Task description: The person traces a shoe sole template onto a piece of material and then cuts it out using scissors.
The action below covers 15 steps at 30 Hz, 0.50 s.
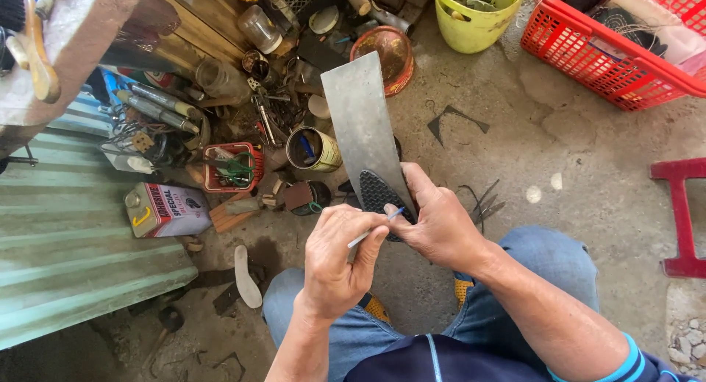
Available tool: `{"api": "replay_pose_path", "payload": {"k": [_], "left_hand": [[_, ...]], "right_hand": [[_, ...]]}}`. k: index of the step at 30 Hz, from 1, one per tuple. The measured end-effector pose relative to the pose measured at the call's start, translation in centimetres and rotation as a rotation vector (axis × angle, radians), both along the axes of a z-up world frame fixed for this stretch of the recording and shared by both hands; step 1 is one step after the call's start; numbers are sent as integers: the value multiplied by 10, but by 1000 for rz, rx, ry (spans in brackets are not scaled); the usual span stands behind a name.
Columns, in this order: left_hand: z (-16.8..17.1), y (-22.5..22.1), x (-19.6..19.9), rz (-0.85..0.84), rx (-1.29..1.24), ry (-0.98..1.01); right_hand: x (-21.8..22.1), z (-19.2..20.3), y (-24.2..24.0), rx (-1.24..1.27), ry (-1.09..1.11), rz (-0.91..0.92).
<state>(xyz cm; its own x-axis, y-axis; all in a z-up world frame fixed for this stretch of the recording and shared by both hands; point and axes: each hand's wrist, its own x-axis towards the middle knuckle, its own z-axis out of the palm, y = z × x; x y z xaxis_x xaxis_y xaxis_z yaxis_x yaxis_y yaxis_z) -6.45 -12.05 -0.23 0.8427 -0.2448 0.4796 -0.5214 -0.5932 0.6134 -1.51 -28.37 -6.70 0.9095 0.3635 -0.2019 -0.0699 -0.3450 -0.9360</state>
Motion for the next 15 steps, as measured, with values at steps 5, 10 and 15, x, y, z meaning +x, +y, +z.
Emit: {"api": "replay_pose_path", "payload": {"k": [5,10,15], "left_hand": [[-3,2,2,8,25,-7],[-7,9,5,35,53,-96],[-12,11,4,38,50,-133]], "right_hand": [[0,-6,0,-29,-27,-7],[1,4,1,-20,-15,-13],[1,3,0,-5,20,-30]]}}
